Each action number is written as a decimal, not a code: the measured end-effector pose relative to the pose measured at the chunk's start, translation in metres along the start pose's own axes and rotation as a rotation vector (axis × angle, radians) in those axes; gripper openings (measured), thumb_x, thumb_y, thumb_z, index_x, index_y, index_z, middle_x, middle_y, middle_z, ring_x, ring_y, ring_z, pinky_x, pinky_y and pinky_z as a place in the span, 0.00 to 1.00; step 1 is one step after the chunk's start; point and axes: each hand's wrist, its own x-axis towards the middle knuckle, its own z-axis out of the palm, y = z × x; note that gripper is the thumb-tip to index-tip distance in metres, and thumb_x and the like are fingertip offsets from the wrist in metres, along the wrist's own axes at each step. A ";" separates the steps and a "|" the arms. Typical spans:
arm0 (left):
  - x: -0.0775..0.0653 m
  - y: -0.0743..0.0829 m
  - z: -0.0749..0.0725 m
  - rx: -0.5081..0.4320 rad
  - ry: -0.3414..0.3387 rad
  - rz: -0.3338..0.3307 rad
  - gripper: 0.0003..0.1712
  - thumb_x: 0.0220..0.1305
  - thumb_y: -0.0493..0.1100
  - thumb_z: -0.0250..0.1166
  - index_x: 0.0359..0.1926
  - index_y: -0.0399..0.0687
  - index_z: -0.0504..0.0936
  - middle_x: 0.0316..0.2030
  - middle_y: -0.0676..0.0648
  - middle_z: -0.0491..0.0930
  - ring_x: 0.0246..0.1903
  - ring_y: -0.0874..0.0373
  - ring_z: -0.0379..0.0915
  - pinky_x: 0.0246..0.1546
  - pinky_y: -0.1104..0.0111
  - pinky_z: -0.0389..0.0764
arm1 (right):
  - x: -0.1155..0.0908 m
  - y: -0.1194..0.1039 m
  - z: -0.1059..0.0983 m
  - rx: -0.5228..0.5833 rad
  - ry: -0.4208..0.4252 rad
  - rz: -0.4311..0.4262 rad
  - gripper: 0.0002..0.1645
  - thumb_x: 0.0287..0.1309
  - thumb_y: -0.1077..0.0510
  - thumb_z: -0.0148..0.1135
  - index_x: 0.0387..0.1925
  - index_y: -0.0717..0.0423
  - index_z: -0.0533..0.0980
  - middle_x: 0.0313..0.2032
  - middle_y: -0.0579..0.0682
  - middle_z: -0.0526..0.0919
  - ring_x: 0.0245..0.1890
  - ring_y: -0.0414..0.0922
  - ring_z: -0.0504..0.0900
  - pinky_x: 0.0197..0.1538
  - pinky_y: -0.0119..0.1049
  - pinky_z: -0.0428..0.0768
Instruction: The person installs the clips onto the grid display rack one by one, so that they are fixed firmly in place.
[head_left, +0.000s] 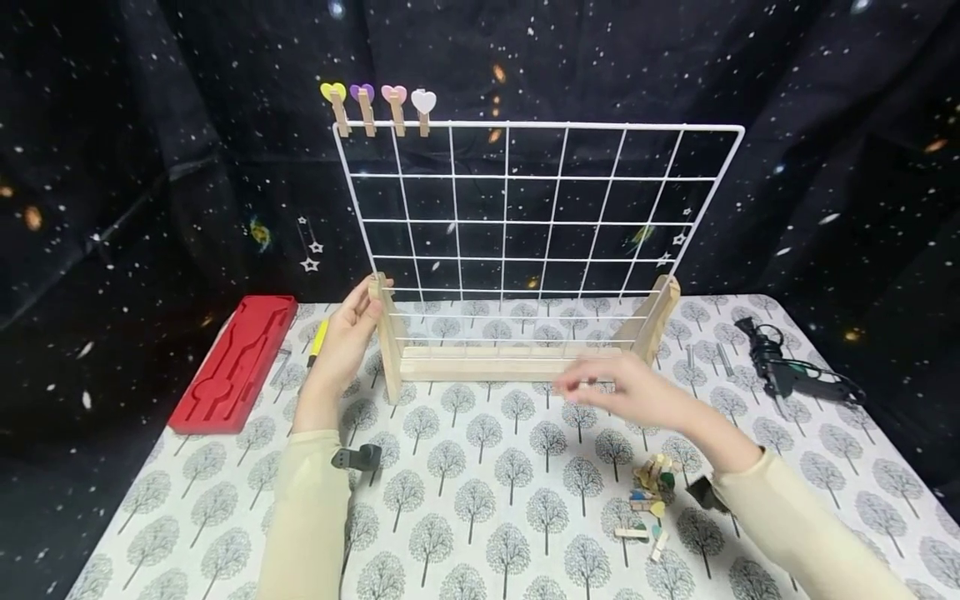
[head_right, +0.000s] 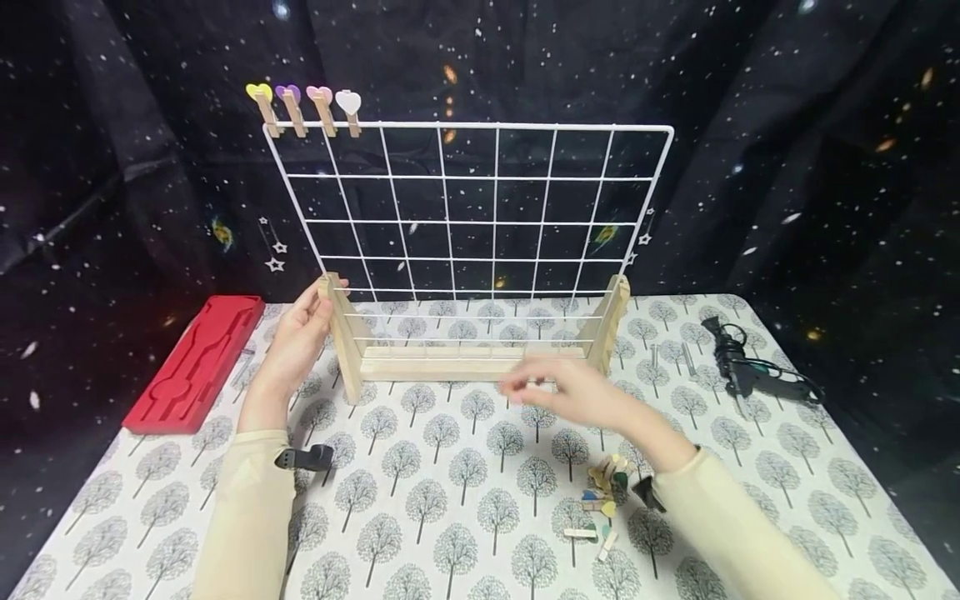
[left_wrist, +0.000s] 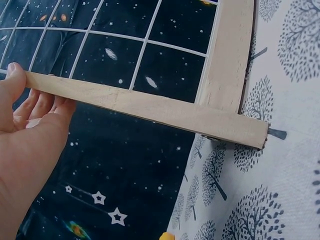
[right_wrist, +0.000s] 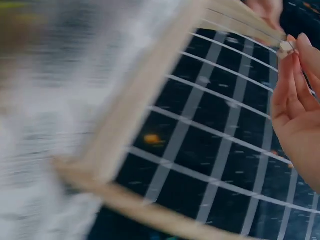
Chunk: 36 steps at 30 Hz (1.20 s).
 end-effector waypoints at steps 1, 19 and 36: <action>0.000 0.000 0.000 -0.005 0.001 0.000 0.28 0.64 0.47 0.47 0.65 0.53 0.53 0.61 0.48 0.61 0.61 0.59 0.53 0.61 0.62 0.55 | 0.010 -0.005 -0.006 -0.001 0.034 -0.005 0.13 0.50 0.62 0.57 0.40 0.53 0.77 0.37 0.43 0.80 0.36 0.38 0.77 0.43 0.33 0.77; -0.002 0.001 0.003 0.030 0.014 -0.001 0.29 0.64 0.46 0.47 0.65 0.53 0.53 0.61 0.47 0.61 0.61 0.57 0.53 0.61 0.61 0.55 | 0.180 -0.130 -0.103 0.300 0.622 0.074 0.13 0.50 0.62 0.59 0.40 0.60 0.77 0.34 0.50 0.83 0.36 0.40 0.80 0.45 0.30 0.75; -0.002 0.003 0.002 0.015 0.021 -0.020 0.29 0.64 0.46 0.48 0.65 0.54 0.53 0.61 0.48 0.61 0.61 0.58 0.53 0.62 0.62 0.54 | 0.225 -0.099 -0.126 -0.023 0.513 0.270 0.12 0.46 0.53 0.63 0.36 0.51 0.81 0.35 0.43 0.83 0.33 0.32 0.80 0.32 0.23 0.74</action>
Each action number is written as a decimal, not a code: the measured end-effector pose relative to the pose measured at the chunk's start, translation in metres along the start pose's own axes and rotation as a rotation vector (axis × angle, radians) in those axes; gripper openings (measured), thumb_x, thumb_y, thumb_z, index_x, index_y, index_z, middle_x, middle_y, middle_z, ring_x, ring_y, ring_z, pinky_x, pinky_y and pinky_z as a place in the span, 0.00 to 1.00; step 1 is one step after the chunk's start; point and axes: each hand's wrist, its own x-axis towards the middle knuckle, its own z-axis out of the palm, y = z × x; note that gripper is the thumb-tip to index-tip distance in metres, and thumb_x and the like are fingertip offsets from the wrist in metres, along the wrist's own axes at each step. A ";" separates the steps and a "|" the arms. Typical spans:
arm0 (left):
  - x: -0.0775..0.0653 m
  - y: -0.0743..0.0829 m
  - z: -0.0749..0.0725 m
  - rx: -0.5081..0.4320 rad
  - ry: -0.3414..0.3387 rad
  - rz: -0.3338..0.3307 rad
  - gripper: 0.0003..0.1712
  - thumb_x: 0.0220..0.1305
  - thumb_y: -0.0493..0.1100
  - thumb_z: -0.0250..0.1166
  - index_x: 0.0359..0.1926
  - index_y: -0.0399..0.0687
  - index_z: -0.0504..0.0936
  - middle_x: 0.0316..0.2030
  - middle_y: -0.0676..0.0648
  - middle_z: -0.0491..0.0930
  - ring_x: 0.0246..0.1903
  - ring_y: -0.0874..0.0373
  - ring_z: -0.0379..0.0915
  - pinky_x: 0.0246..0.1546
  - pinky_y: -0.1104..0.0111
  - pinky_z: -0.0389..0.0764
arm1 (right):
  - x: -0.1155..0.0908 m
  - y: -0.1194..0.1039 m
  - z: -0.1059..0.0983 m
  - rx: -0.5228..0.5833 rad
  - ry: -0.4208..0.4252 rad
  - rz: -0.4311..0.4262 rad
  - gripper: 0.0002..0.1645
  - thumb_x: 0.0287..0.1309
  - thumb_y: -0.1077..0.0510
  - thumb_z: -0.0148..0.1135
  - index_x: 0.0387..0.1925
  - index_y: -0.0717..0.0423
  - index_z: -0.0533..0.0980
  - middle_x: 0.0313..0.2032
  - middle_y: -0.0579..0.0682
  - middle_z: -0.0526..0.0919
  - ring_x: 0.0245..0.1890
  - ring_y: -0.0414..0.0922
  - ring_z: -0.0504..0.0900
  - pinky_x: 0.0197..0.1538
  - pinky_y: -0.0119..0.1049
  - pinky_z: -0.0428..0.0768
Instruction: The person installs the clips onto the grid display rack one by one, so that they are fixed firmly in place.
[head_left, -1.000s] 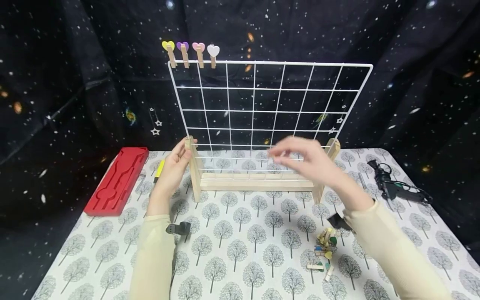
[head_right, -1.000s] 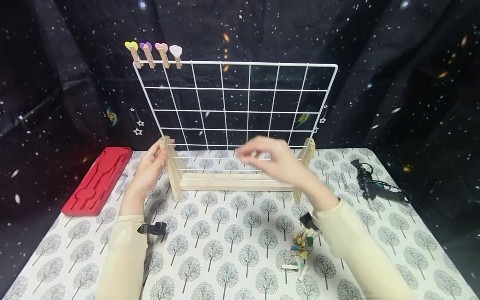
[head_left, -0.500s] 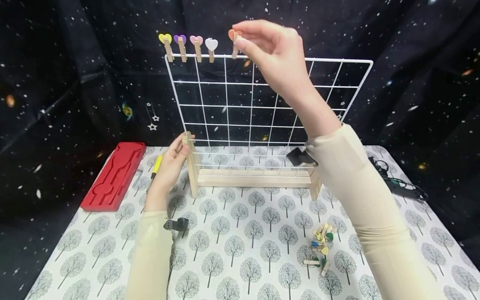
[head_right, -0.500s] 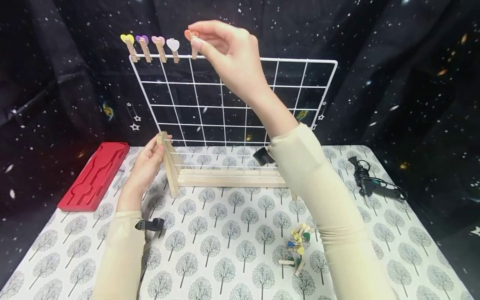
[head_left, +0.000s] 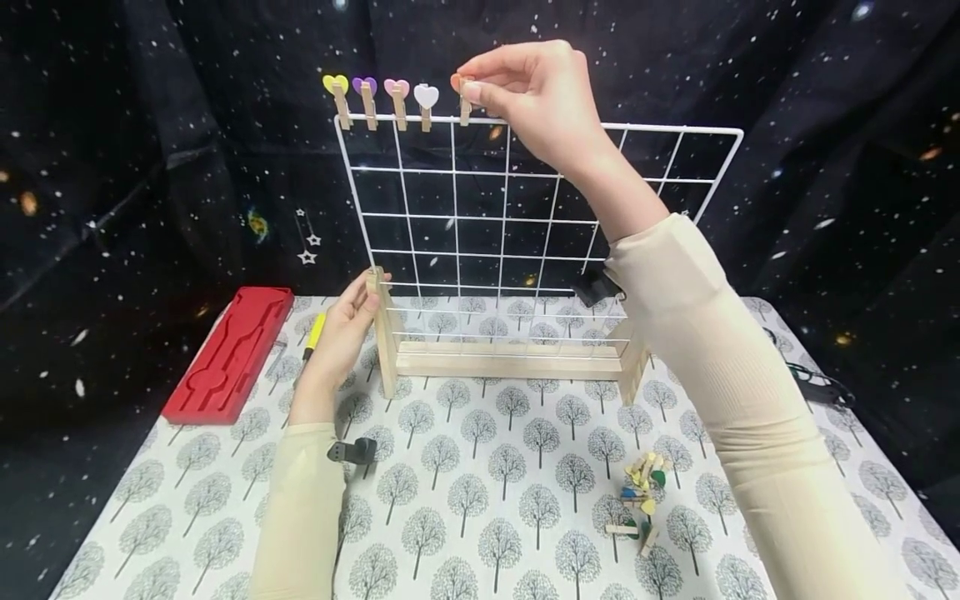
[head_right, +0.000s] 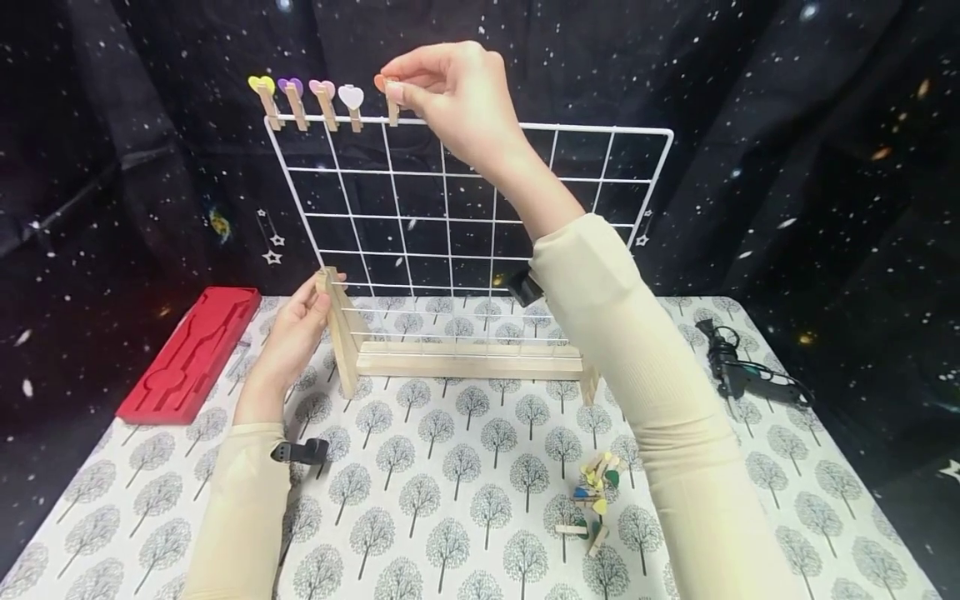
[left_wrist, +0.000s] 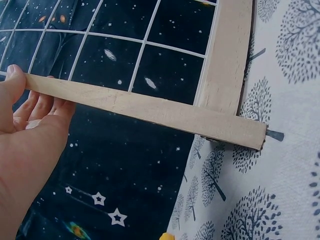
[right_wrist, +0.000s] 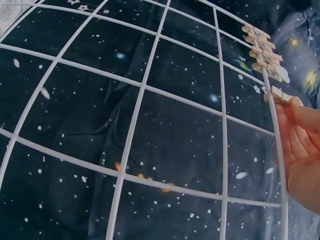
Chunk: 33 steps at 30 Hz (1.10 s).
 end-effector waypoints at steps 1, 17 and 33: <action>0.000 0.000 0.000 0.001 -0.003 0.001 0.29 0.64 0.46 0.48 0.65 0.54 0.53 0.61 0.47 0.61 0.62 0.58 0.52 0.62 0.62 0.54 | 0.000 0.000 0.000 -0.009 0.000 -0.007 0.12 0.46 0.53 0.63 0.35 0.51 0.81 0.35 0.43 0.83 0.32 0.32 0.80 0.30 0.23 0.74; 0.000 -0.004 0.000 0.016 -0.002 0.009 0.29 0.63 0.48 0.48 0.64 0.57 0.53 0.61 0.51 0.61 0.62 0.60 0.51 0.62 0.62 0.54 | -0.005 -0.002 0.002 -0.004 -0.049 -0.033 0.13 0.46 0.53 0.62 0.37 0.52 0.80 0.36 0.43 0.83 0.32 0.32 0.80 0.23 0.23 0.72; 0.001 -0.010 -0.004 -0.005 0.004 0.008 0.29 0.62 0.49 0.49 0.64 0.58 0.55 0.60 0.53 0.63 0.61 0.61 0.53 0.62 0.61 0.54 | -0.005 0.001 0.004 -0.018 -0.066 -0.038 0.18 0.47 0.49 0.61 0.42 0.50 0.78 0.39 0.42 0.82 0.34 0.32 0.80 0.33 0.25 0.77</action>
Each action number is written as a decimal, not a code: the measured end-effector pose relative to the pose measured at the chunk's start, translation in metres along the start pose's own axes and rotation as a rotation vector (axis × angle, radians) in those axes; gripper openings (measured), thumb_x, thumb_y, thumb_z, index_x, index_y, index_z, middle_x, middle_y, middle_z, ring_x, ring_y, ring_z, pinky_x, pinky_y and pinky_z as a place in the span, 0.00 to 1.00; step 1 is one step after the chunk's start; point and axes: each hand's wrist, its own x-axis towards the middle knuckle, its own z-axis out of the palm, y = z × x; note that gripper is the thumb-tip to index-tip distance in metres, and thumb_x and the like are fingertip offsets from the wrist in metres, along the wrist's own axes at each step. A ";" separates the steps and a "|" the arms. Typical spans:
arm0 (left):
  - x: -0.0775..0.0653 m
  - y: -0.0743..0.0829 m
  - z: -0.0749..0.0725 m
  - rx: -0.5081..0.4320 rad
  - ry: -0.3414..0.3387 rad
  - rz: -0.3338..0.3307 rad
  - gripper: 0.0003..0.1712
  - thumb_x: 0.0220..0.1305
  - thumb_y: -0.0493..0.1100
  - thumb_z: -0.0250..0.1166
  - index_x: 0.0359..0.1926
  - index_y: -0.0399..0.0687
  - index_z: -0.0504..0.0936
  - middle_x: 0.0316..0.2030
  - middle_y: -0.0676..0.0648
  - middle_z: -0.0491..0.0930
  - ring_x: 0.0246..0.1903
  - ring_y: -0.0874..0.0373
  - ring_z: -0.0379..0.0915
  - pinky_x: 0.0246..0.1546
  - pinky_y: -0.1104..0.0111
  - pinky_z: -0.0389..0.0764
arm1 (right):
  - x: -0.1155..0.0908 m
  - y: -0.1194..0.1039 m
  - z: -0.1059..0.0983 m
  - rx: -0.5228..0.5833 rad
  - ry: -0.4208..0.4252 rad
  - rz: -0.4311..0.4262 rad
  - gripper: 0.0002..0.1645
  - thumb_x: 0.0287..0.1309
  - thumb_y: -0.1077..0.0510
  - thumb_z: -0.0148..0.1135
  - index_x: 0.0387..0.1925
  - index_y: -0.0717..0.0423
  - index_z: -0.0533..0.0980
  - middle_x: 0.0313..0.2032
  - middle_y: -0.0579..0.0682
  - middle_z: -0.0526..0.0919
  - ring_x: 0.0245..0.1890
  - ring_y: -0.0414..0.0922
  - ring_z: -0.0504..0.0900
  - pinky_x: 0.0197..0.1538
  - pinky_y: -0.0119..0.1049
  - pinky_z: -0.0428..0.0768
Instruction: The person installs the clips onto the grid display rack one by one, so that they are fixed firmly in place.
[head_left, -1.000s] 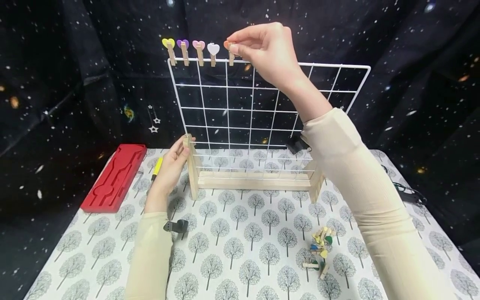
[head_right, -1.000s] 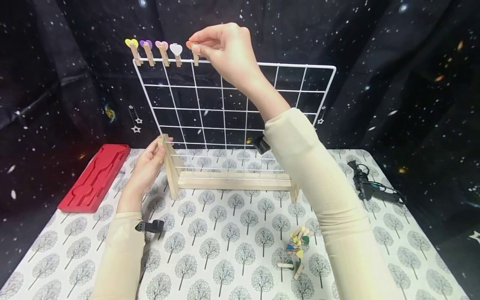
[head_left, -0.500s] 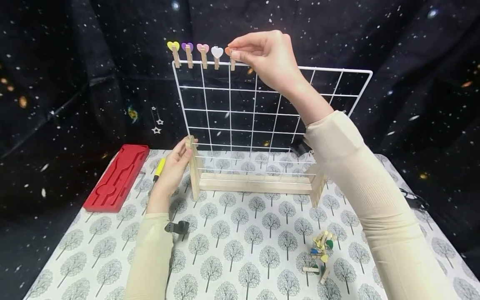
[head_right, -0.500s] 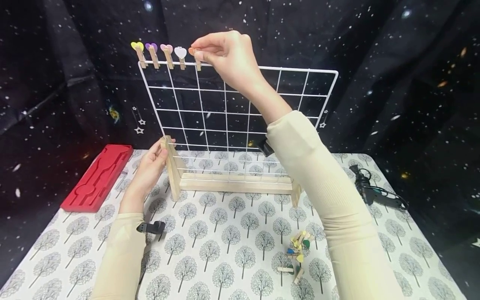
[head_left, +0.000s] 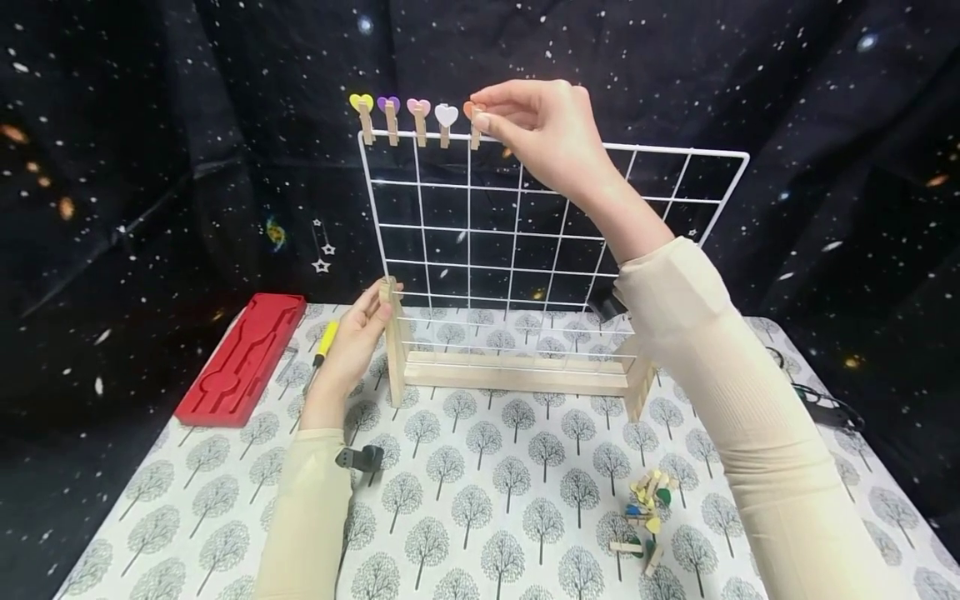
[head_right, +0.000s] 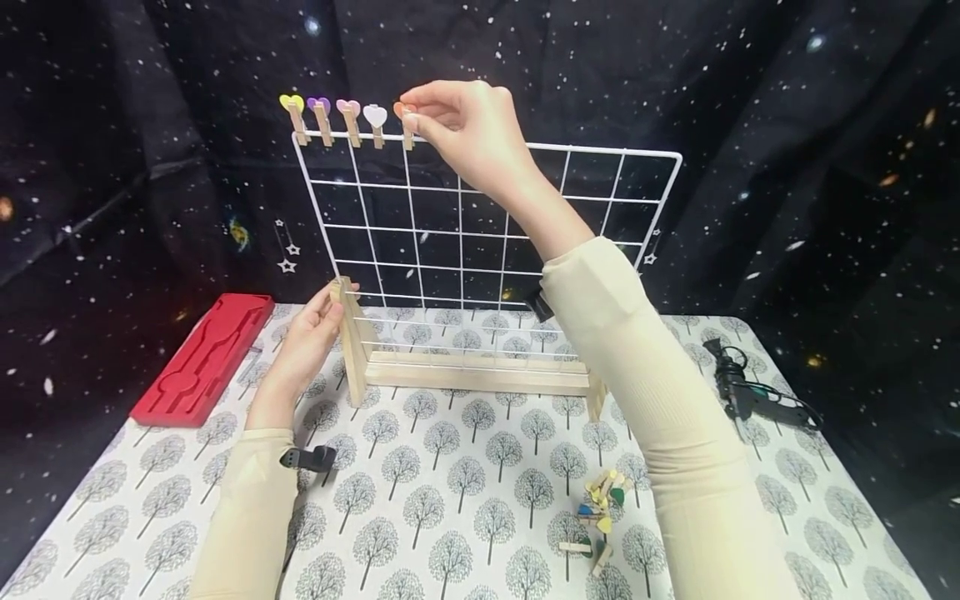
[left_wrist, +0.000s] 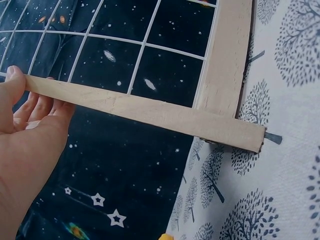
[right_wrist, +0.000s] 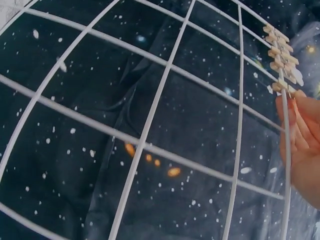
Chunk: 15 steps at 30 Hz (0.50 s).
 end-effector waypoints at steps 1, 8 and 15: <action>-0.001 0.001 0.001 0.002 0.000 -0.001 0.29 0.63 0.49 0.49 0.64 0.57 0.54 0.60 0.52 0.62 0.61 0.61 0.52 0.62 0.61 0.53 | -0.001 0.000 -0.001 0.011 0.002 -0.003 0.19 0.47 0.49 0.61 0.43 0.50 0.77 0.39 0.42 0.82 0.35 0.32 0.80 0.34 0.25 0.77; -0.004 0.003 0.003 0.018 0.002 -0.009 0.29 0.63 0.48 0.48 0.65 0.55 0.53 0.60 0.52 0.62 0.61 0.60 0.52 0.62 0.62 0.54 | -0.030 -0.005 -0.008 0.186 0.085 -0.105 0.22 0.48 0.61 0.61 0.48 0.62 0.73 0.45 0.55 0.78 0.43 0.38 0.78 0.49 0.26 0.73; -0.002 0.005 0.003 0.015 0.005 0.011 0.28 0.63 0.48 0.48 0.64 0.57 0.54 0.60 0.50 0.62 0.61 0.61 0.53 0.62 0.62 0.54 | -0.084 0.031 -0.005 0.170 0.134 -0.387 0.17 0.46 0.70 0.59 0.42 0.70 0.73 0.40 0.61 0.79 0.40 0.46 0.79 0.46 0.33 0.76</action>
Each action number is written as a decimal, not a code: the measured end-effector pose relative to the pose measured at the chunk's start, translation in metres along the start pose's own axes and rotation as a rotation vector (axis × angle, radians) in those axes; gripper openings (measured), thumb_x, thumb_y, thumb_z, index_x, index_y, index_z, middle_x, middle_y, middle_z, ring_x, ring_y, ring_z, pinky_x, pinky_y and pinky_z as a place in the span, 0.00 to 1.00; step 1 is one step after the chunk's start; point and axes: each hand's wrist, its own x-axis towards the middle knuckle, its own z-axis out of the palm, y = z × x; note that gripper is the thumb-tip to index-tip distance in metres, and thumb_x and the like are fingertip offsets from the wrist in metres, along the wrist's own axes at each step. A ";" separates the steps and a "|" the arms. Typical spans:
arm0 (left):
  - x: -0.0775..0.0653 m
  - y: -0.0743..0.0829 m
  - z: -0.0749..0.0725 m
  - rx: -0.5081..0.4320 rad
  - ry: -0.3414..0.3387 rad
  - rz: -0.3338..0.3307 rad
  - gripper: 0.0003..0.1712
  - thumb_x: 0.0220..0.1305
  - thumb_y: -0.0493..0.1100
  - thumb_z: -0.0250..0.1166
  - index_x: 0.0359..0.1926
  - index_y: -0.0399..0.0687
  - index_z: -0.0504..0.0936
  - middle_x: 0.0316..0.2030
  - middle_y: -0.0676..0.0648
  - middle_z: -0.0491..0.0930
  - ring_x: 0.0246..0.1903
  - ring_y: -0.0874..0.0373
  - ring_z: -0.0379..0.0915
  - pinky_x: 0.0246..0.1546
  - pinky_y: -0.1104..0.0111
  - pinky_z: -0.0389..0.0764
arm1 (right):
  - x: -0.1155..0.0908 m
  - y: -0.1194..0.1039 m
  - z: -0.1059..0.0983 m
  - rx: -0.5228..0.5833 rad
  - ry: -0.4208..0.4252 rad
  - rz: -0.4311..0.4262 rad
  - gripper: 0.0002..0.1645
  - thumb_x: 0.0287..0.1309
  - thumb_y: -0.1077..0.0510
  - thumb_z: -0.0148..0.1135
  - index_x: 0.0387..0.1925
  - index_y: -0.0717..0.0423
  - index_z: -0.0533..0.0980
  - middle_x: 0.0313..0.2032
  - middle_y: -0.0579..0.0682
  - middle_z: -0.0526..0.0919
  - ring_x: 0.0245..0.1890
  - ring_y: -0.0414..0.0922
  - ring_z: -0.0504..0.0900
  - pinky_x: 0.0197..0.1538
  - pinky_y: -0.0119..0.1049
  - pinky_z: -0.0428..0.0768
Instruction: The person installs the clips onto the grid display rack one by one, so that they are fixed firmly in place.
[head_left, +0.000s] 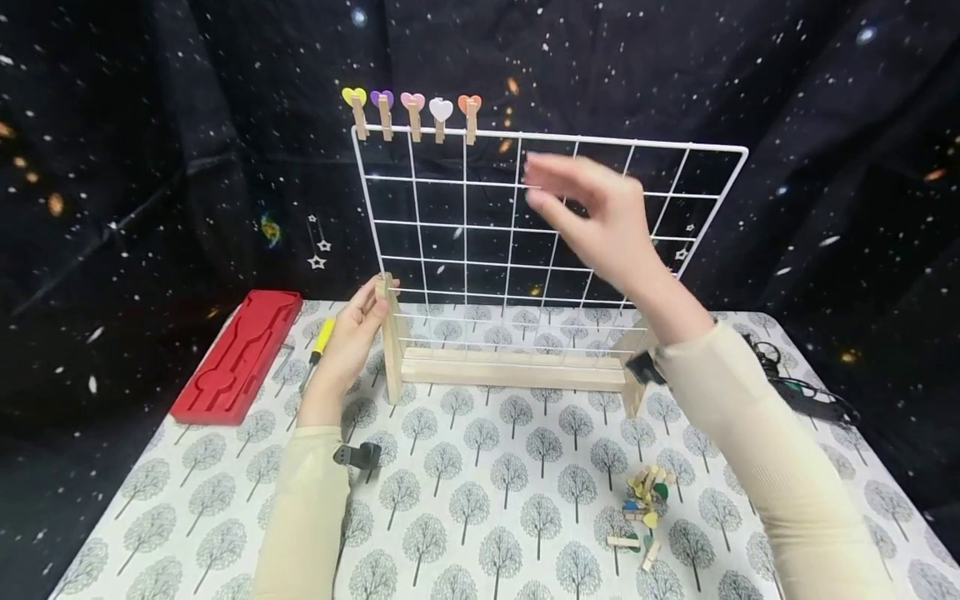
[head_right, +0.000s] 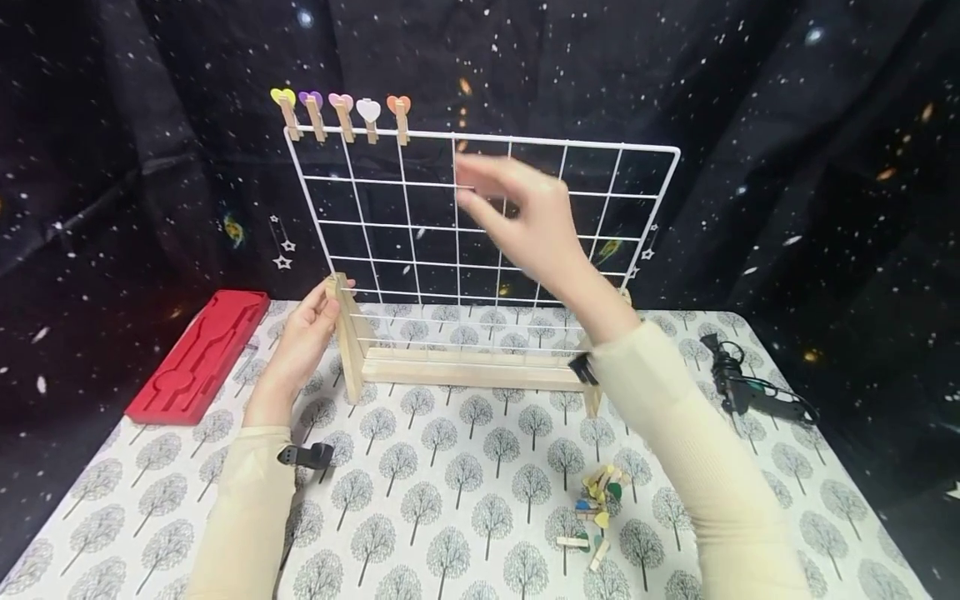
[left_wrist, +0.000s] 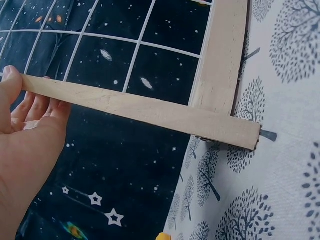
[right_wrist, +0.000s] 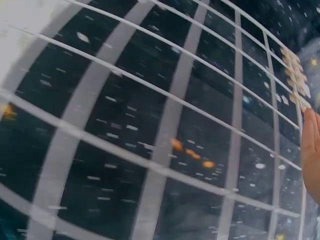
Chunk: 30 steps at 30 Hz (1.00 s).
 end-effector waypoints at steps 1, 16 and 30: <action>0.000 0.000 -0.001 0.003 -0.001 -0.001 0.28 0.63 0.48 0.48 0.64 0.57 0.54 0.60 0.50 0.62 0.61 0.61 0.53 0.62 0.62 0.54 | -0.014 0.005 -0.001 -0.010 -0.024 -0.004 0.17 0.46 0.71 0.59 0.41 0.70 0.74 0.39 0.61 0.79 0.40 0.47 0.79 0.46 0.33 0.76; 0.002 -0.001 0.000 -0.022 0.001 0.007 0.29 0.62 0.48 0.49 0.64 0.56 0.55 0.59 0.50 0.63 0.61 0.61 0.54 0.61 0.65 0.56 | -0.252 0.079 -0.027 -0.057 -0.780 0.302 0.16 0.52 0.57 0.58 0.45 0.54 0.75 0.42 0.44 0.79 0.41 0.38 0.77 0.45 0.37 0.76; 0.003 0.001 0.001 -0.004 0.001 0.007 0.28 0.63 0.48 0.48 0.64 0.56 0.55 0.60 0.50 0.62 0.61 0.60 0.54 0.61 0.64 0.56 | -0.316 0.053 -0.063 -0.326 -0.696 0.321 0.17 0.48 0.52 0.61 0.43 0.40 0.75 0.42 0.36 0.77 0.44 0.39 0.76 0.46 0.42 0.75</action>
